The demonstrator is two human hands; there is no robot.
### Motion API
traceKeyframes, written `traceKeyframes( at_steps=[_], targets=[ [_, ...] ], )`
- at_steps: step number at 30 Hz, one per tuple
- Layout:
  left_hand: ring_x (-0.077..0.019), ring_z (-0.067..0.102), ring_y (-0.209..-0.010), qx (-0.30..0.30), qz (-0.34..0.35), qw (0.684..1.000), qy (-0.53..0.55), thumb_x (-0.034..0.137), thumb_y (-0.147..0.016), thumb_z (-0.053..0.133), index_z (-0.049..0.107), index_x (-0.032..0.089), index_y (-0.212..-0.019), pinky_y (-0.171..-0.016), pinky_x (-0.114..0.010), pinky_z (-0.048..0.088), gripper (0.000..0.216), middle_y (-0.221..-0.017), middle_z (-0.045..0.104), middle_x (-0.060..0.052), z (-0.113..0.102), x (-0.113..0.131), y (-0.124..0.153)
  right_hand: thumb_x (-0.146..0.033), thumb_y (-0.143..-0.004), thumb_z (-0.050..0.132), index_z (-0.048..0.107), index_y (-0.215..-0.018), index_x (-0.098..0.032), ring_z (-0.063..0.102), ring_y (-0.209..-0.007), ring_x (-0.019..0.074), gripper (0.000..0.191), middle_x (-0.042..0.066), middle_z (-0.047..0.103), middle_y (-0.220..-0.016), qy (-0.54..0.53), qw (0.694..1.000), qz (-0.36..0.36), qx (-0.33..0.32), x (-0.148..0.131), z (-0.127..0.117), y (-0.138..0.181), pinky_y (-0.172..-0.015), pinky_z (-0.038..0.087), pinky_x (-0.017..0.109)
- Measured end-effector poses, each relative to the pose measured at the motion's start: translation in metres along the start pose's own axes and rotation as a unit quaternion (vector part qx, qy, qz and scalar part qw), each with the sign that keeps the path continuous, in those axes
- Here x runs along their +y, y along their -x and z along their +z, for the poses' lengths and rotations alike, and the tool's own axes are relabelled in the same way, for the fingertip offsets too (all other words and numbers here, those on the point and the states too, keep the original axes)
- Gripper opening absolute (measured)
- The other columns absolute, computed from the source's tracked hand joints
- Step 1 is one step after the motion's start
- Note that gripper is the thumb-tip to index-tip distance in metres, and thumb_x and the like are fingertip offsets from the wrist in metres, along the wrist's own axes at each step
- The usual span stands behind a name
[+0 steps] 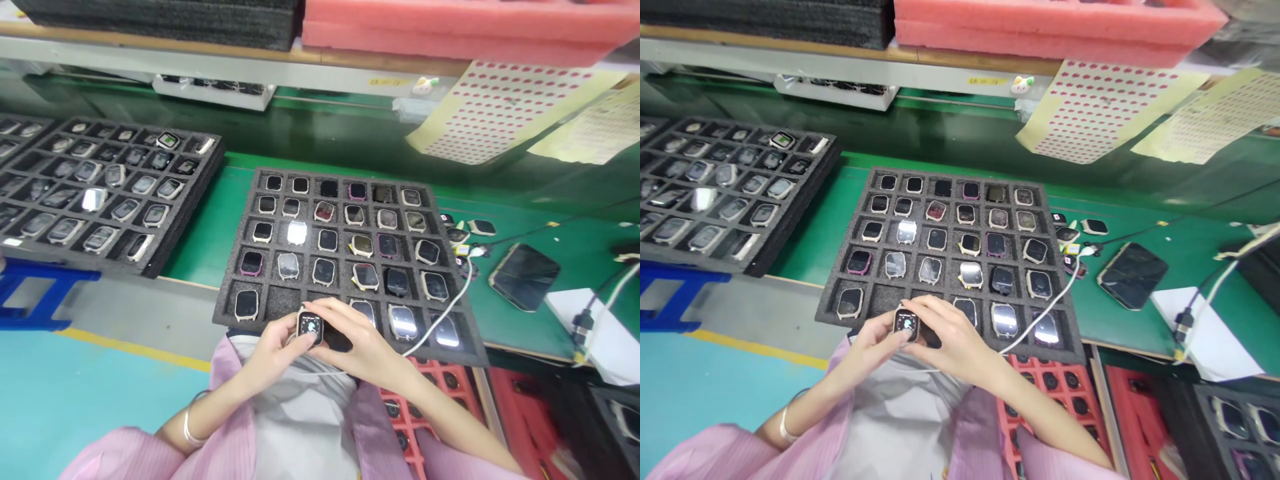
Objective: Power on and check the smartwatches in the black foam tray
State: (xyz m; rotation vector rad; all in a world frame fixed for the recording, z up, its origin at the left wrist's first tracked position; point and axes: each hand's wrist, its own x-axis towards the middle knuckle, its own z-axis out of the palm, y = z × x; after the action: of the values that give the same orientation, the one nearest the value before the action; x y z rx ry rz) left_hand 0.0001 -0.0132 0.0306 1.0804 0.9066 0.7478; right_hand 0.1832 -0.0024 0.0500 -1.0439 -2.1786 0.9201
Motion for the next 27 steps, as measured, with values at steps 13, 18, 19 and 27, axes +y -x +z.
traceKeyframes(
  at_steps=[13, 18, 19, 27],
  targets=[
    [-0.0176, 0.052, -0.084, -0.052, -0.054, 0.994, -0.076, 0.041, -0.09, 0.051, 0.056, 0.018, -0.11, -0.078, -0.027, 0.043, 0.031, -0.085, 0.057, -0.002, -0.008, 0.01, 0.021, -0.027, -0.088, 0.061, 0.051, -0.128, -0.019, 0.048, -0.117, 0.0303, 0.042, 0.015, 0.053, -0.125, 0.182, 0.983, 0.025, -0.006, 0.011, -0.028, 0.007, -0.095, 0.043, 0.05],
    [-0.0176, 0.053, -0.085, -0.074, -0.043, 0.994, -0.064, 0.041, -0.092, 0.047, 0.057, 0.016, -0.099, -0.078, -0.026, 0.042, 0.028, -0.086, 0.059, -0.004, -0.004, 0.017, 0.014, -0.024, -0.093, 0.05, 0.058, -0.118, -0.017, 0.051, -0.111, 0.0315, 0.028, 0.015, 0.06, -0.118, 0.288, 0.957, 0.017, -0.03, 0.0, -0.053, 0.021, -0.09, 0.044, 0.05],
    [-0.0171, 0.053, -0.085, -0.075, -0.04, 0.995, -0.059, 0.041, -0.092, 0.048, 0.057, 0.016, -0.1, -0.077, -0.026, 0.043, 0.027, -0.087, 0.059, -0.004, 0.0, 0.017, 0.011, -0.023, -0.094, 0.047, 0.06, -0.113, -0.016, 0.055, -0.106, 0.0312, 0.025, 0.014, 0.062, -0.112, 0.31, 0.95, 0.014, -0.041, 0.001, -0.058, 0.023, -0.085, 0.046, 0.049],
    [-0.0058, 0.038, -0.051, -0.106, -0.015, 0.993, -0.045, 0.036, -0.079, 0.067, 0.058, 0.016, -0.11, -0.045, -0.017, 0.03, 0.037, -0.065, 0.048, 0.004, 0.026, 0.019, -0.026, -0.033, -0.094, 0.039, 0.065, -0.1, -0.018, 0.065, -0.082, 0.03, 0.031, 0.014, 0.068, -0.097, 0.38, 0.918, -0.101, 0.049, 0.056, -0.05, 0.04, -0.066, 0.048, 0.041]
  ],
)
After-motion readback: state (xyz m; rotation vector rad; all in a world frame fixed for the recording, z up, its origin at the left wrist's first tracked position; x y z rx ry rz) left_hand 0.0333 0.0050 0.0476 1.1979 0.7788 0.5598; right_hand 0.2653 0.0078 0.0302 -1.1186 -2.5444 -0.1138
